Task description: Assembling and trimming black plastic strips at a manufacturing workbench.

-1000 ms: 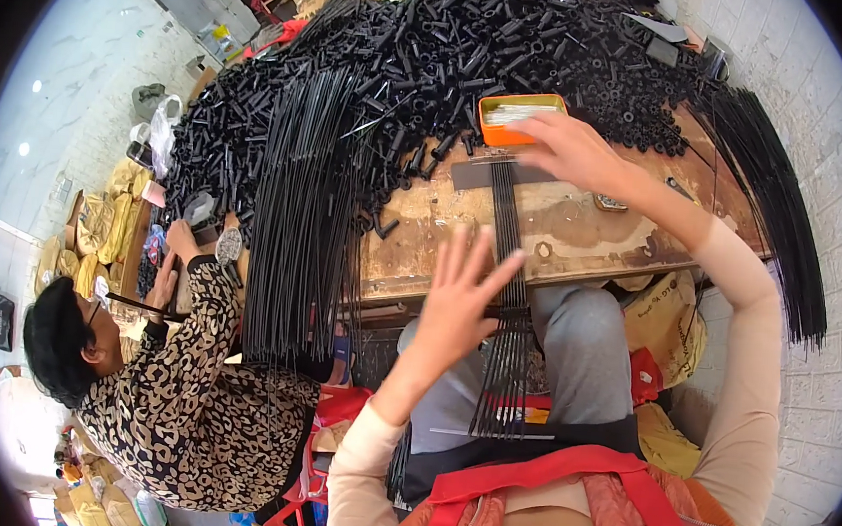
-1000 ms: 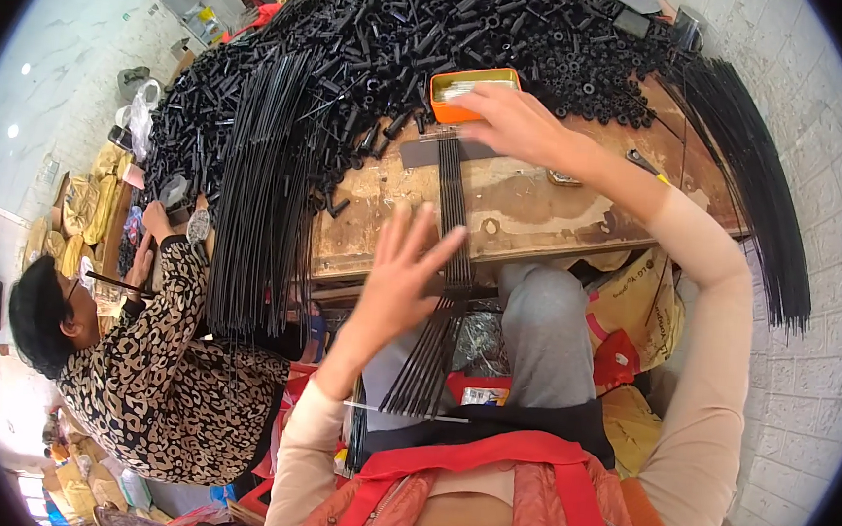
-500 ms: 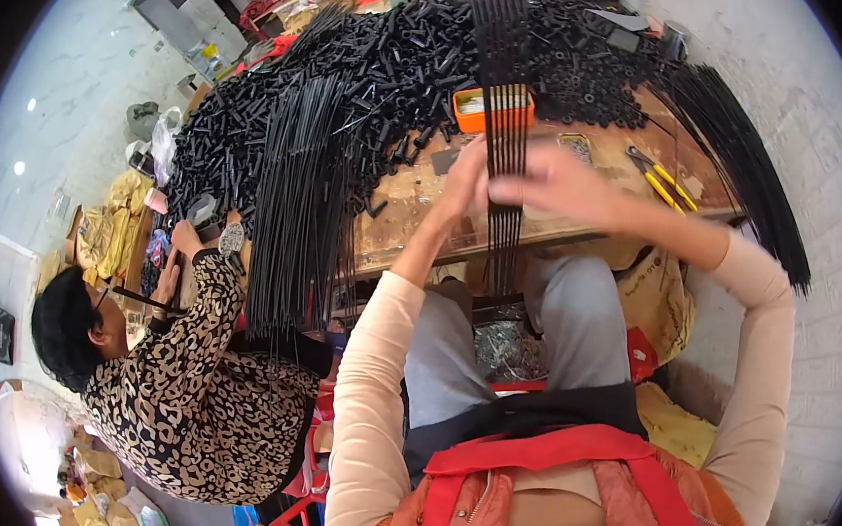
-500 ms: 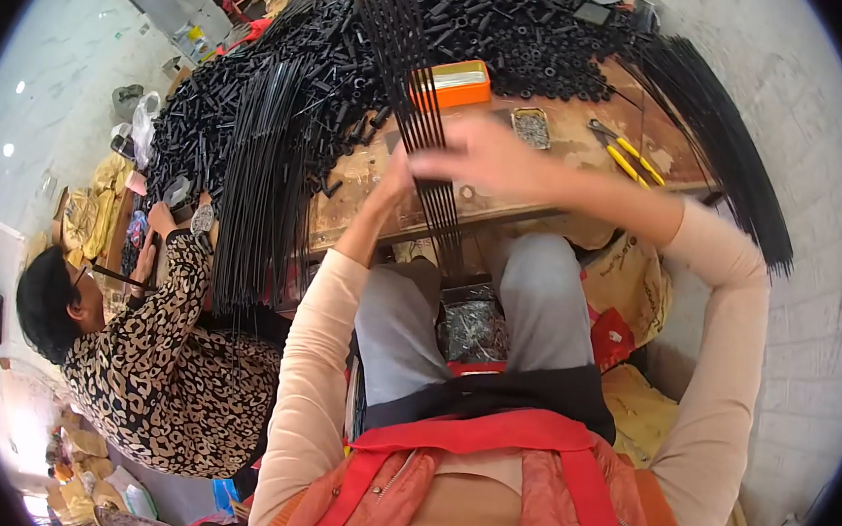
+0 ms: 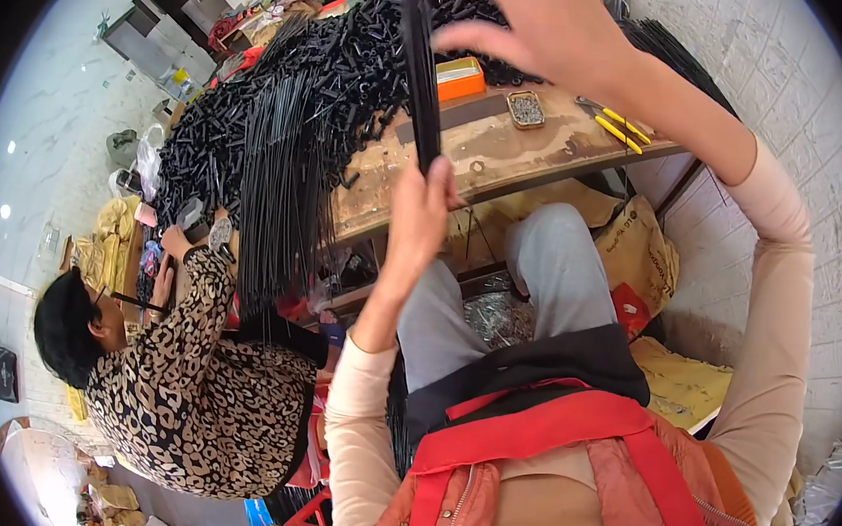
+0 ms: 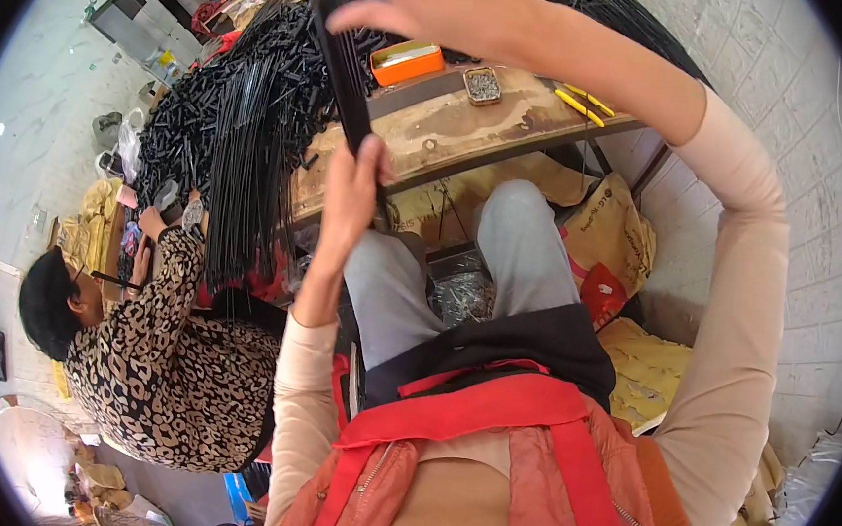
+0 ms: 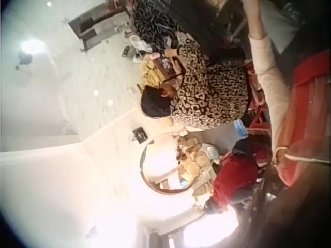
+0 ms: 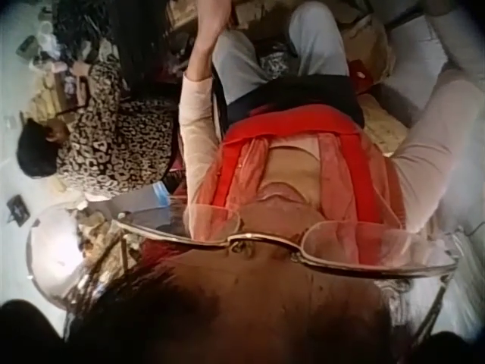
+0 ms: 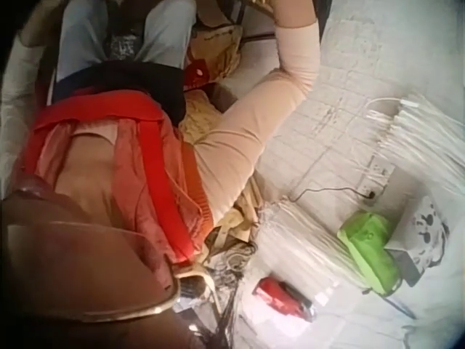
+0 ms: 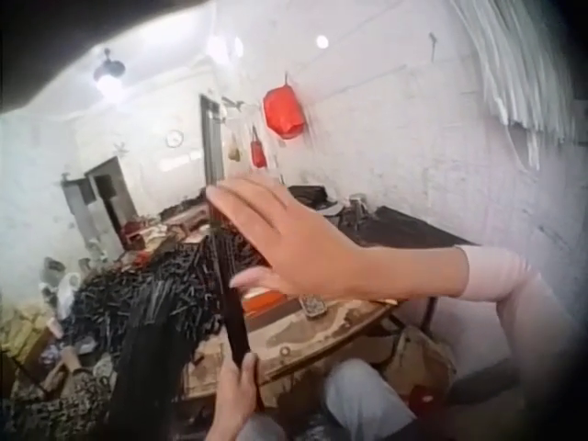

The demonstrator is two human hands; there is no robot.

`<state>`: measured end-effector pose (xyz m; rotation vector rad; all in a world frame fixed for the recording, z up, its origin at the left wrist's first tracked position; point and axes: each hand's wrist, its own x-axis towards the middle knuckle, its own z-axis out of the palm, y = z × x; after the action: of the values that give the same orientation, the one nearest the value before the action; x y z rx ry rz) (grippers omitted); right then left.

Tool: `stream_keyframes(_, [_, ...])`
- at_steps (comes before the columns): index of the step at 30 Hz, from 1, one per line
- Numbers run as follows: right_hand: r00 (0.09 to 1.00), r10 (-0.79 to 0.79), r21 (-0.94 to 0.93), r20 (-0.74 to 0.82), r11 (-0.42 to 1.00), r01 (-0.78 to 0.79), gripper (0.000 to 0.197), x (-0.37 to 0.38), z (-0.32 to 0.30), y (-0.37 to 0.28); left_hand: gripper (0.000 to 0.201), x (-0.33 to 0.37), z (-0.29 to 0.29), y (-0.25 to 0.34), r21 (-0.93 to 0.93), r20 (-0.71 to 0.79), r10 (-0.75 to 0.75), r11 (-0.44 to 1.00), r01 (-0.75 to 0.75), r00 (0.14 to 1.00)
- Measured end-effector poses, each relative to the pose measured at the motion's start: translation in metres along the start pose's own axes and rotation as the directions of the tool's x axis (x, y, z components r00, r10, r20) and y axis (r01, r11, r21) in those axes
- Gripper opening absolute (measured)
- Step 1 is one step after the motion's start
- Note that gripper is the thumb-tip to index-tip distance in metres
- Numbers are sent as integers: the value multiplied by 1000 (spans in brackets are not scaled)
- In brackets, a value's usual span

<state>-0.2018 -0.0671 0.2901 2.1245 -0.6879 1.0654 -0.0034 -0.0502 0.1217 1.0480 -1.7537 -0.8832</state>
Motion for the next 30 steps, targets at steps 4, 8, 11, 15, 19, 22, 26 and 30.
stream_keyframes(4, [780, -240, -47, 577, 945, 325, 23, -33, 5, -32, 9, 11, -3, 51, 700, -63, 367, 679, -221, 928])
stream_keyframes(8, [998, 44, 659, 40, 750, -60, 27, -40, 88, -2, 36, 22, -26, 100, 971, 106, 839, 29, -237, 534])
stream_keyframes(11, [600, 418, 701, 682, -136, -700, 58, -13, 27, -11, 56, -13, 0, 102, 885, -67, 677, 380, -270, 733])
stream_keyframes(15, [616, 386, 713, 686, -522, -468, 55, -62, 50, -64, 41, -17, 37, -6, -293, 283, 132, 955, -45, 950])
stream_keyframes(19, [431, 456, 627, 779, -574, -527, 52, -153, 101, -116, 20, -53, 67, -101, -317, 581, -31, 911, 262, 813])
stream_keyframes(22, [321, 450, 553, 833, -670, -496, 51, -197, 119, -149, 13, -93, 69, -117, -331, 648, -106, 853, 404, 754])
stream_keyframes(26, [267, 511, 570, 817, -647, -506, 49, -262, 130, -198, 28, -141, 83, -136, -30, 694, -272, 914, 405, 666])
stream_keyframes(30, [105, 358, 357, 928, -772, -526, 45, -299, 119, -224, 20, -187, 103, -157, -138, 741, -370, 734, 665, 561])
